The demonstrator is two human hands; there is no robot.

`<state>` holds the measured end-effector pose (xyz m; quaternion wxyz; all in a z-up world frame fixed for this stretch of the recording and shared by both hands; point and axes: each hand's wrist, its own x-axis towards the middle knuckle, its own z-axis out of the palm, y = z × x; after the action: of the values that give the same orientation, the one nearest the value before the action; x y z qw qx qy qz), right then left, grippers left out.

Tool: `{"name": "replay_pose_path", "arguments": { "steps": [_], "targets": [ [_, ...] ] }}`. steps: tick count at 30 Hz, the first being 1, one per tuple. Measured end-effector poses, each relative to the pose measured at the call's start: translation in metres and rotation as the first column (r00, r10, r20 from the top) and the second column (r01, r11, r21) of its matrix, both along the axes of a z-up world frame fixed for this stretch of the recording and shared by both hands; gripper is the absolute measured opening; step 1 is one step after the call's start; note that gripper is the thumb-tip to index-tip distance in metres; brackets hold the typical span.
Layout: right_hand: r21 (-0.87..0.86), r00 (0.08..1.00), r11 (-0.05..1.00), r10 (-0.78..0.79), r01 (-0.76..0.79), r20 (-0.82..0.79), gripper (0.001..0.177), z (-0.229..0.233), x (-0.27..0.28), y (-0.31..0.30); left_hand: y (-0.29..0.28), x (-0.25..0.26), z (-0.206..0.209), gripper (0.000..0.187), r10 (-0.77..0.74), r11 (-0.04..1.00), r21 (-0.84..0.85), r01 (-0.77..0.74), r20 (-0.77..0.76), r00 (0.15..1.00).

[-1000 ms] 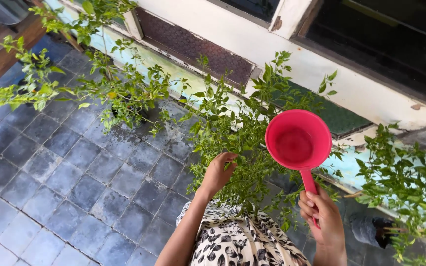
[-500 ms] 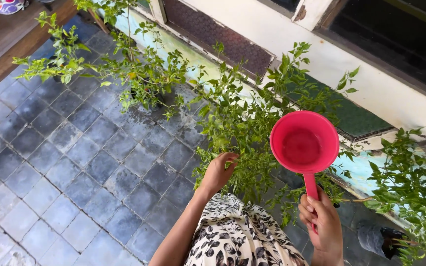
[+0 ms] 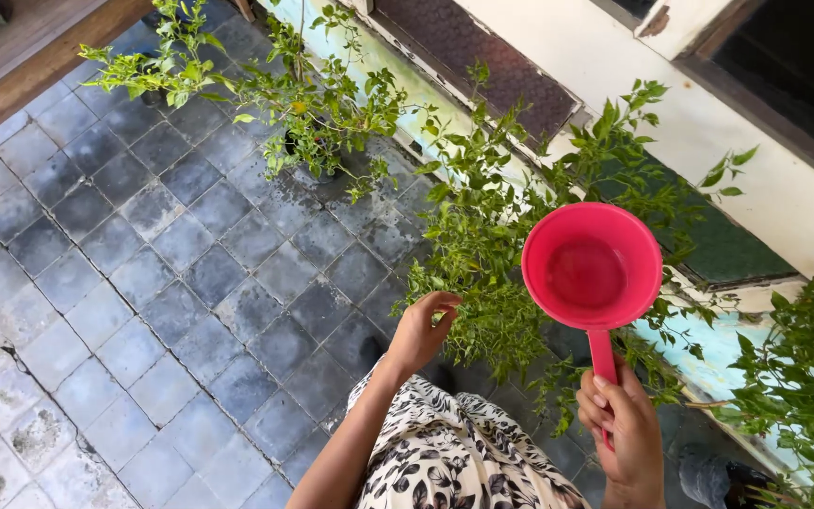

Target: The person waters several potted plants on a tiled balcony using a pink plastic scoop. They repeatedly dip the scoop into a black bucket and pour water onto the soil of each plant, moving between pots along the wall.

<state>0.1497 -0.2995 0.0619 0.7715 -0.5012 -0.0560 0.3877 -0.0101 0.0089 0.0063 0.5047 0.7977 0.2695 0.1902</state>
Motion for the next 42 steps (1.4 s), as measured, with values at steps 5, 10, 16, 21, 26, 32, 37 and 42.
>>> {"name": "replay_pose_path", "arguments": {
  "steps": [5, 10, 16, 21, 26, 32, 37, 42],
  "targets": [
    [0.006, 1.000, 1.000, 0.026, -0.026, -0.010, 0.054, 0.007, -0.007, 0.035, 0.032, -0.012, -0.004, 0.029, 0.023, 0.999, -0.037, -0.022, 0.029, 0.999],
    [0.031, 0.999, 0.999, 0.044, -0.043, -0.031, 0.054, 0.009, -0.020, 0.083, 0.087, -0.036, 0.008, 0.032, 0.043, 0.999, -0.002, -0.043, 0.044, 0.998],
    [0.035, 0.999, 0.999, 0.021, -0.020, -0.036, 0.057, 0.018, -0.046, 0.145, 0.159, -0.072, 0.020, 0.029, 0.103, 0.994, -0.047, -0.102, 0.005, 0.995],
    [0.068, 0.999, 0.997, 0.037, -0.037, -0.002, 0.056, 0.024, -0.064, 0.187, 0.197, -0.097, 0.025, 0.028, 0.158, 0.987, -0.033, -0.158, 0.008, 0.987],
    [0.066, 0.998, 0.996, 0.055, -0.057, 0.030, 0.058, 0.024, -0.075, 0.217, 0.224, -0.113, 0.027, 0.028, 0.144, 0.989, -0.049, -0.143, 0.012, 0.990],
    [0.039, 0.997, 0.997, 0.066, -0.068, 0.045, 0.057, 0.025, -0.072, 0.243, 0.247, -0.116, 0.024, 0.030, 0.155, 0.986, -0.070, -0.152, 0.040, 0.987],
    [0.029, 0.994, 0.995, 0.088, -0.090, 0.070, 0.063, 0.024, -0.064, 0.274, 0.269, -0.117, 0.028, 0.031, 0.171, 0.983, -0.077, -0.168, 0.027, 0.985],
    [0.019, 0.991, 0.993, 0.112, -0.114, 0.068, 0.056, 0.027, -0.051, 0.323, 0.308, -0.116, 0.040, 0.028, 0.241, 0.968, -0.067, -0.240, 0.009, 0.970]
  ]
}}
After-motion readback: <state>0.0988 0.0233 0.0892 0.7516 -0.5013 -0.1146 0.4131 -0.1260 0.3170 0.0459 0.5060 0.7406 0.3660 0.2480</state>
